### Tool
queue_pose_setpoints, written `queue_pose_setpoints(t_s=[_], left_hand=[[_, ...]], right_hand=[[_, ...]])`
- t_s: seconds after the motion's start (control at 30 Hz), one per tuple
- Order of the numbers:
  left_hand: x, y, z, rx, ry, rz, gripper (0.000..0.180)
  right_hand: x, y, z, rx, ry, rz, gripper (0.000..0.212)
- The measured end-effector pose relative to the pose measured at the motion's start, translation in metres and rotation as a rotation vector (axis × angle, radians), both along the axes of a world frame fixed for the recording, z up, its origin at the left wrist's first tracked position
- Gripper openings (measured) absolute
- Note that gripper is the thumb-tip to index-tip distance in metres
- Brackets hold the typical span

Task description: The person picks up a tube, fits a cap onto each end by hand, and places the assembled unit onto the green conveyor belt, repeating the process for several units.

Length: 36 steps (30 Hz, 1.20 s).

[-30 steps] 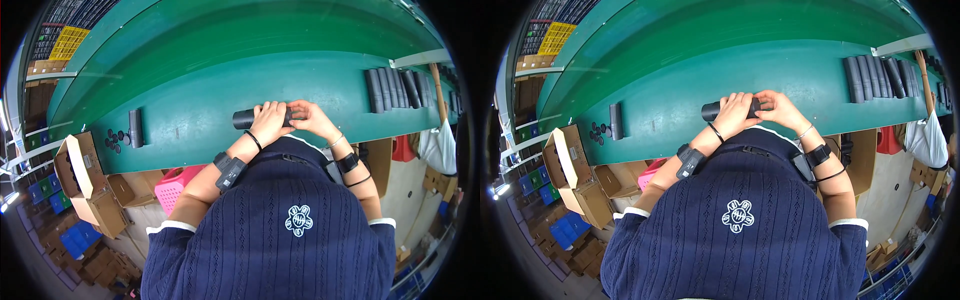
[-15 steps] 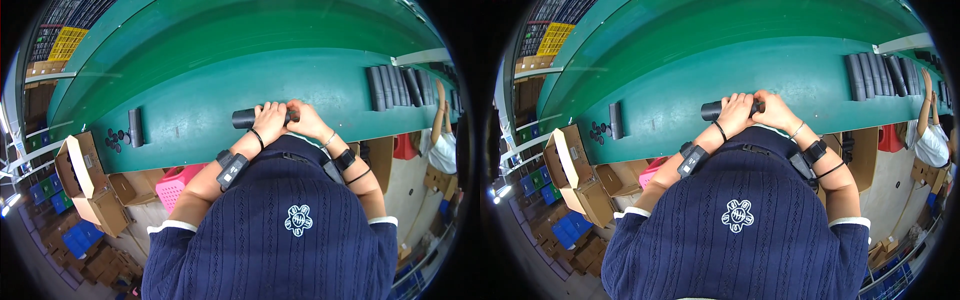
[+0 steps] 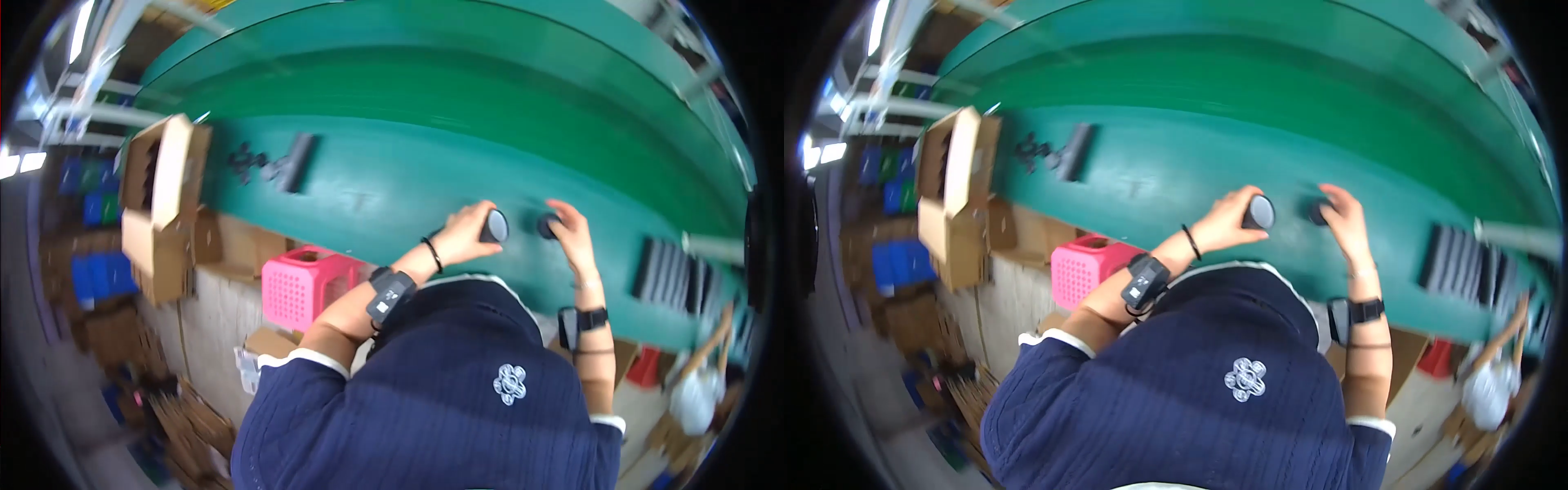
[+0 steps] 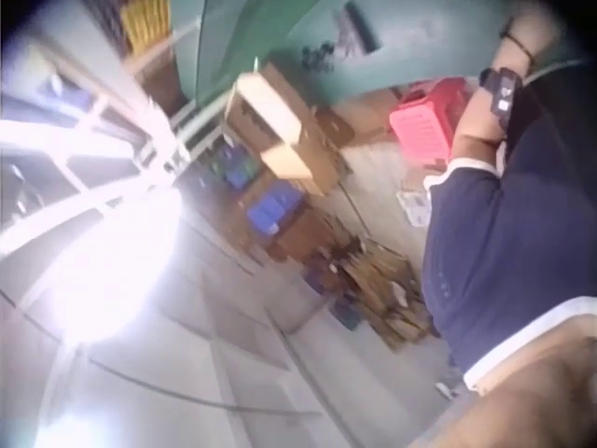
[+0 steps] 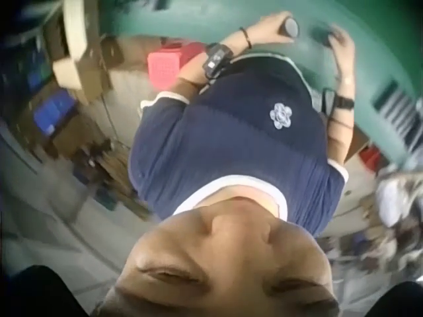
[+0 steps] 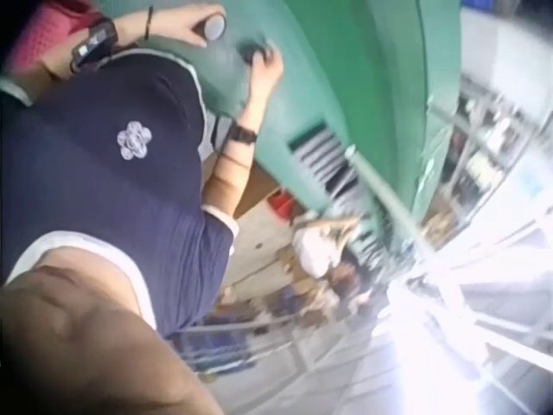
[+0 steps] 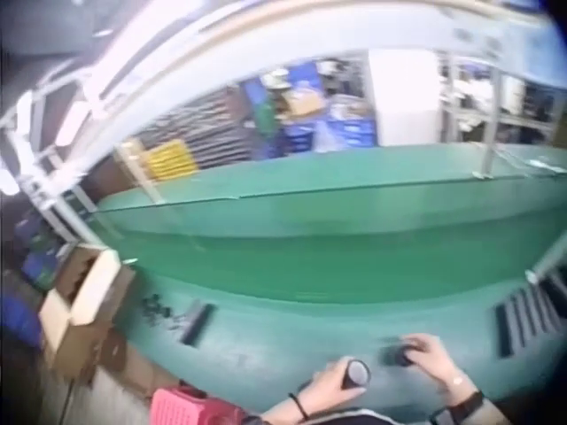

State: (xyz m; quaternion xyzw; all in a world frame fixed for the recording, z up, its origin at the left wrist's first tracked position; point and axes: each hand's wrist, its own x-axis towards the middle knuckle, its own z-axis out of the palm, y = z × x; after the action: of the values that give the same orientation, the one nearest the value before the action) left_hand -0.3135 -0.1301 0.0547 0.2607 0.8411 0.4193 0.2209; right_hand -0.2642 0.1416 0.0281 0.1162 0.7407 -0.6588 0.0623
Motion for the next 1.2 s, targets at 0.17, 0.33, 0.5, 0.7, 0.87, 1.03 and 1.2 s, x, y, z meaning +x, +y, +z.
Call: queue_pose_setpoints(t_s=[0.17,0.33,0.5,0.7,0.87,1.03,1.2], left_hand=[[0.002,-0.063,0.009,0.114,-0.066,0.261,0.070],[0.016,-0.110,0.030,0.005,-0.021,0.408,0.067],[0.054,-0.143,0.116,-0.021,-0.026,0.536,0.066],[0.129,-0.140,0.239,0.004,-0.019,0.696,0.067],[0.198,-0.143,0.305,0.059,-0.049,0.839,0.063],[0.231,-0.157,0.351,0.142,-0.116,0.973,0.061],[0.233,-0.150,0.370,0.148,-0.088,0.985,0.062]], right_hand=[[-0.059,-0.054,0.018,0.005,-0.042,0.249,0.028],[-0.119,-0.145,0.068,0.130,0.117,0.436,0.023],[-0.165,-0.239,0.167,0.208,0.311,0.600,0.023],[-0.188,-0.306,0.281,0.479,0.429,0.640,0.024],[-0.184,-0.330,0.339,0.492,0.347,0.693,0.024],[-0.179,-0.339,0.376,0.967,0.396,0.681,0.034],[-0.160,-0.363,0.387,1.053,0.597,0.605,0.035]])
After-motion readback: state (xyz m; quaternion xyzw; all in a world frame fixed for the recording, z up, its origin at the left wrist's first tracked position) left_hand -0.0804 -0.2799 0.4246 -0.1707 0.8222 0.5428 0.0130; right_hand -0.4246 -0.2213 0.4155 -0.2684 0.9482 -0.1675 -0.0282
